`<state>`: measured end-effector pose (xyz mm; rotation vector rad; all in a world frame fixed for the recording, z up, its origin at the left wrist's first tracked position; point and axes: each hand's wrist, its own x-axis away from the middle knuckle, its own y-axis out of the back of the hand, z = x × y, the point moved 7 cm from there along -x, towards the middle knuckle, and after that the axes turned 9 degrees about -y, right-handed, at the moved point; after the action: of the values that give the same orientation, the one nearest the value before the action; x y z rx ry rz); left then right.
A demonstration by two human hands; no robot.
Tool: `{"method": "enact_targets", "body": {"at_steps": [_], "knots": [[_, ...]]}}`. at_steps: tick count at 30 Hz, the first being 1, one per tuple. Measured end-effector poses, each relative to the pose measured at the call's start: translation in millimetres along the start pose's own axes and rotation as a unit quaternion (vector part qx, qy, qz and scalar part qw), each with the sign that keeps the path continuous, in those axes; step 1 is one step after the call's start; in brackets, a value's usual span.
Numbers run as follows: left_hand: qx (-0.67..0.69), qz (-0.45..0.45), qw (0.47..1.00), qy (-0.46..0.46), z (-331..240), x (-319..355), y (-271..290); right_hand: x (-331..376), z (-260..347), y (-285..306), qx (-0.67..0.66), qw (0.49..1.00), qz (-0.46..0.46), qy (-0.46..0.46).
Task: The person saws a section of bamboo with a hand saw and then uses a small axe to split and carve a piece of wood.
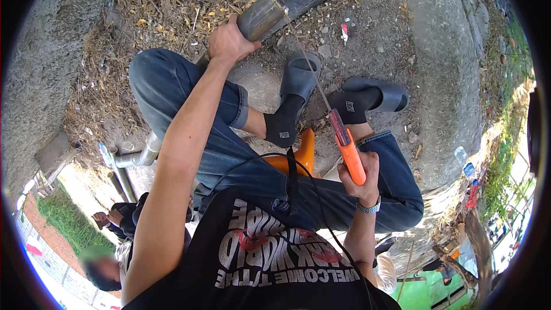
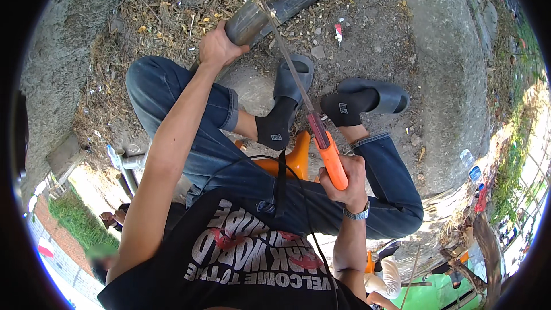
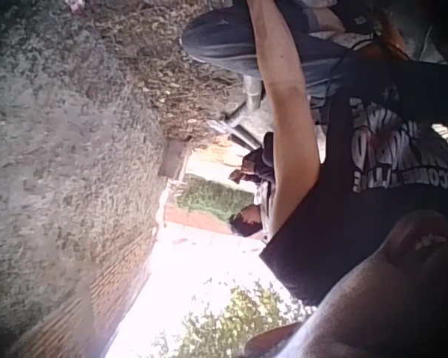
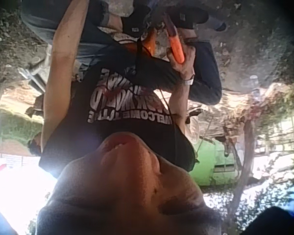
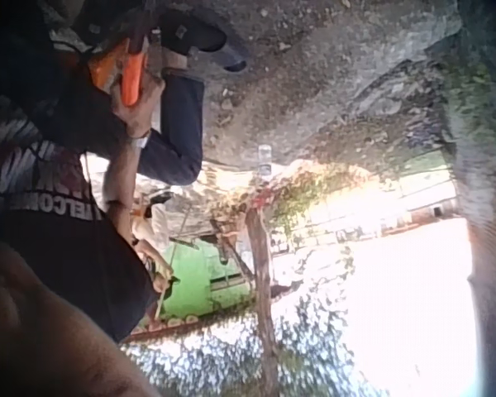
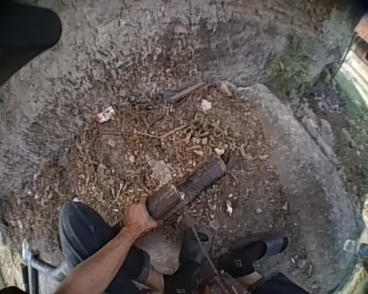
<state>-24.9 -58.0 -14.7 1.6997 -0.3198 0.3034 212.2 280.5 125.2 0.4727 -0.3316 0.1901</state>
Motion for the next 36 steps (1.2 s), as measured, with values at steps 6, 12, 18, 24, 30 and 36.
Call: {"method": "enact_targets", "body": {"at_steps": [6,12,18,24,30,36], "knots": [[0.015,0.018,1.000,-0.019,-21.4,-6.2,-16.2,-133.6,-10.2,-52.8,-0.060,0.993,-0.045,0.090],[-0.010,0.034,0.999,0.022,8.1,0.5,10.1,-35.4,-21.4,-9.2,-0.089,0.993,0.077,-0.002],[0.026,0.035,0.999,-0.012,-4.7,-27.9,-8.4,-181.7,-30.1,-51.2,-0.137,0.990,-0.002,0.032],[-0.005,0.036,0.999,0.022,27.9,-28.2,10.7,-122.3,-11.7,-20.0,-0.075,0.990,0.107,0.060],[0.003,0.011,1.000,-0.006,23.6,-35.8,-18.1,-215.4,-5.6,-46.2,-0.059,0.992,0.042,0.106],[-0.013,0.008,0.999,0.029,28.8,-37.0,17.0,-134.9,26.2,-24.5,-0.013,0.986,0.077,0.149]]}}
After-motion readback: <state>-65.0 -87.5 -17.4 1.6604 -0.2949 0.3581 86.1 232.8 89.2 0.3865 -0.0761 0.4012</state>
